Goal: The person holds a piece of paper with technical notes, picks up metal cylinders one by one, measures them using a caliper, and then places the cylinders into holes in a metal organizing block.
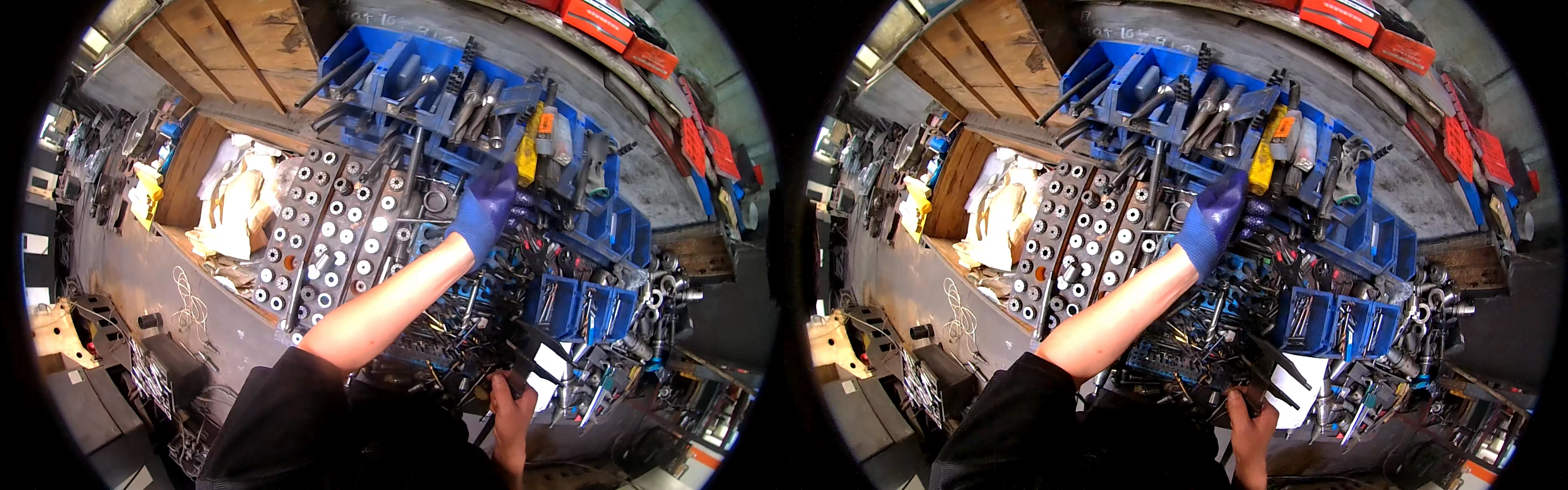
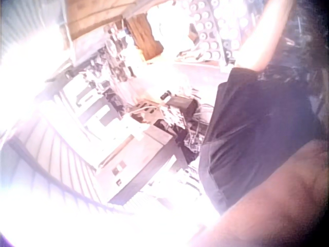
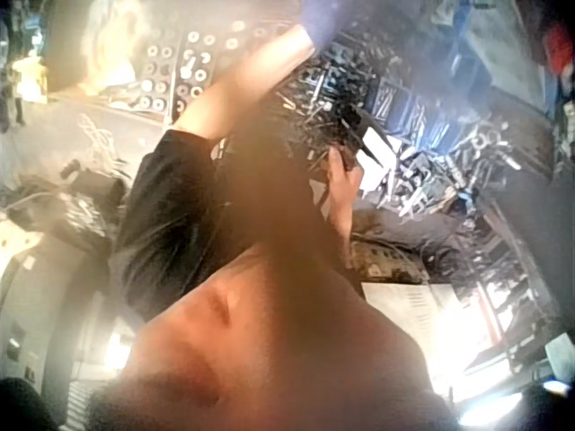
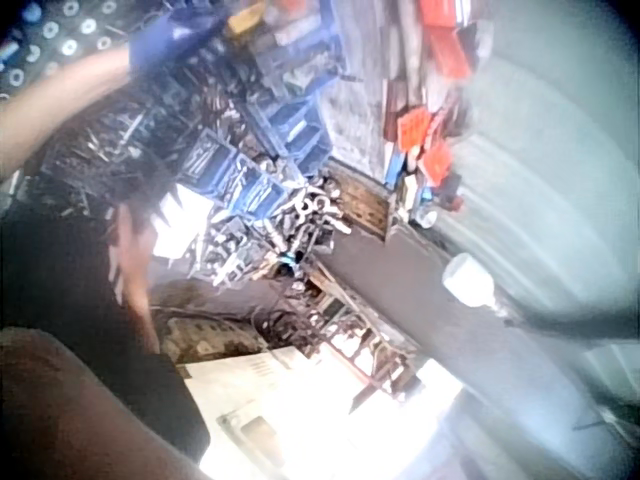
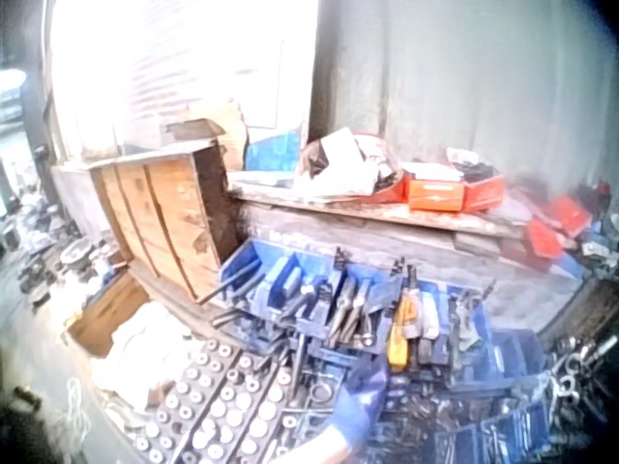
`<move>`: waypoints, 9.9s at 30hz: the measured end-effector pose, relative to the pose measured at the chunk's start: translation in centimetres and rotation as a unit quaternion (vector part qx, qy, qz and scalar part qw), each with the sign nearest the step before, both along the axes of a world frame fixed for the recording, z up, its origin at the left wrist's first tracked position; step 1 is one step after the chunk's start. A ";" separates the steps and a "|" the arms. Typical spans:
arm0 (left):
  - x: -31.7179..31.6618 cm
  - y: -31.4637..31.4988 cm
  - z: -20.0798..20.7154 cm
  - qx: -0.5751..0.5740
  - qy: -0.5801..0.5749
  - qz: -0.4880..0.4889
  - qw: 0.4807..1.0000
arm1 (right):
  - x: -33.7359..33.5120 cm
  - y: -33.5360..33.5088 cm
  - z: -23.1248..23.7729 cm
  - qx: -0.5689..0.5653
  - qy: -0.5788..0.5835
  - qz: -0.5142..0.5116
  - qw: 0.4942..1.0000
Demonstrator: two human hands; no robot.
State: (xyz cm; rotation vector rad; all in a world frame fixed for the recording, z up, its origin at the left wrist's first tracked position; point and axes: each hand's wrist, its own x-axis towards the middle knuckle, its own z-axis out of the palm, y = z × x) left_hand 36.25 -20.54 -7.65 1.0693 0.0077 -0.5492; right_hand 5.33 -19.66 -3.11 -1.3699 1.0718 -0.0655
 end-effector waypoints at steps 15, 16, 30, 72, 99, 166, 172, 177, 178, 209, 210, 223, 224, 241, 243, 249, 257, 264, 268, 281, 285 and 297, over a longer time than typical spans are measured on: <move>2.9 10.3 -0.3 -0.085 0.129 0.101 0.983 | 0.6 2.8 0.1 -0.052 0.044 0.044 0.997; 3.3 10.6 -0.4 -0.091 0.125 0.112 0.982 | 0.8 3.0 0.3 -0.053 0.047 0.046 0.996; 2.9 12.7 -0.9 -0.098 0.042 0.181 0.978 | 2.4 6.9 1.8 -0.043 0.068 0.042 0.996; -14.3 30.8 8.9 0.047 -0.313 -0.117 0.942 | -1.5 6.1 6.6 -0.187 -0.175 0.157 0.954; -16.4 28.9 8.9 0.129 -0.435 -0.192 0.870 | -2.1 8.6 9.4 -0.448 -0.153 0.218 0.853; 21.0 20.3 6.9 0.663 -0.653 -0.020 0.365 | -0.6 11.5 3.2 -0.150 -0.059 0.007 0.987; 19.3 21.3 7.6 0.589 -0.748 0.031 0.305 | 0.4 11.8 3.5 -0.134 -0.056 0.024 0.989; 15.6 24.9 10.9 0.369 -0.770 0.165 0.494 | 0.5 11.8 3.5 -0.138 -0.045 0.025 0.989; 14.4 26.1 10.4 0.346 -0.749 0.211 0.524 | 0.5 11.8 3.4 -0.140 -0.041 0.021 0.989; 3.6 24.4 -3.4 0.524 -0.423 -0.061 0.737 | -1.3 12.6 2.6 -0.146 0.004 0.023 0.989; 4.0 23.8 -3.7 0.525 -0.477 -0.027 0.705 | -1.5 12.4 2.7 -0.142 0.003 0.021 0.990; 10.0 20.0 -8.5 0.604 -0.517 -0.002 0.607 | -2.0 12.2 2.2 -0.130 0.018 0.006 0.991; 10.0 20.0 -8.5 0.614 -0.504 -0.014 0.607 | -2.0 12.1 2.3 -0.129 0.018 0.004 0.992; 9.7 20.4 -8.6 0.524 -0.372 0.000 0.767 | -1.3 12.3 2.4 -0.129 -0.002 0.017 0.991; 10.2 20.8 -8.9 0.524 -0.368 -0.004 0.768 | -1.6 12.0 2.6 -0.127 0.002 0.038 0.991; 9.4 19.5 -6.3 0.469 -0.439 0.078 0.763 | -1.9 12.1 2.4 -0.129 0.000 0.018 0.992; 14.8 14.0 -8.6 0.393 -0.170 0.005 0.904 | -2.5 11.9 2.7 -0.142 0.006 0.027 0.989; 13.9 13.0 -7.6 0.212 -0.063 -0.013 0.975 | -3.3 11.6 2.5 -0.156 0.010 0.018 0.988; 9.6 15.7 -3.8 0.089 0.045 -0.047 0.994 | -2.7 11.8 2.4 -0.148 0.008 0.006 0.989; 1.8 25.4 -1.7 -0.012 0.083 -0.072 0.994 | -0.3 12.3 1.9 -0.129 0.007 0.066 0.989; 0.6 27.9 0.1 -0.015 0.038 -0.072 0.997 | 0.2 12.6 2.0 -0.121 0.005 0.075 0.990; 3.5 28.6 0.2 0.037 0.043 -0.028 0.998 | 0.1 13.1 2.2 -0.130 0.009 0.088 0.988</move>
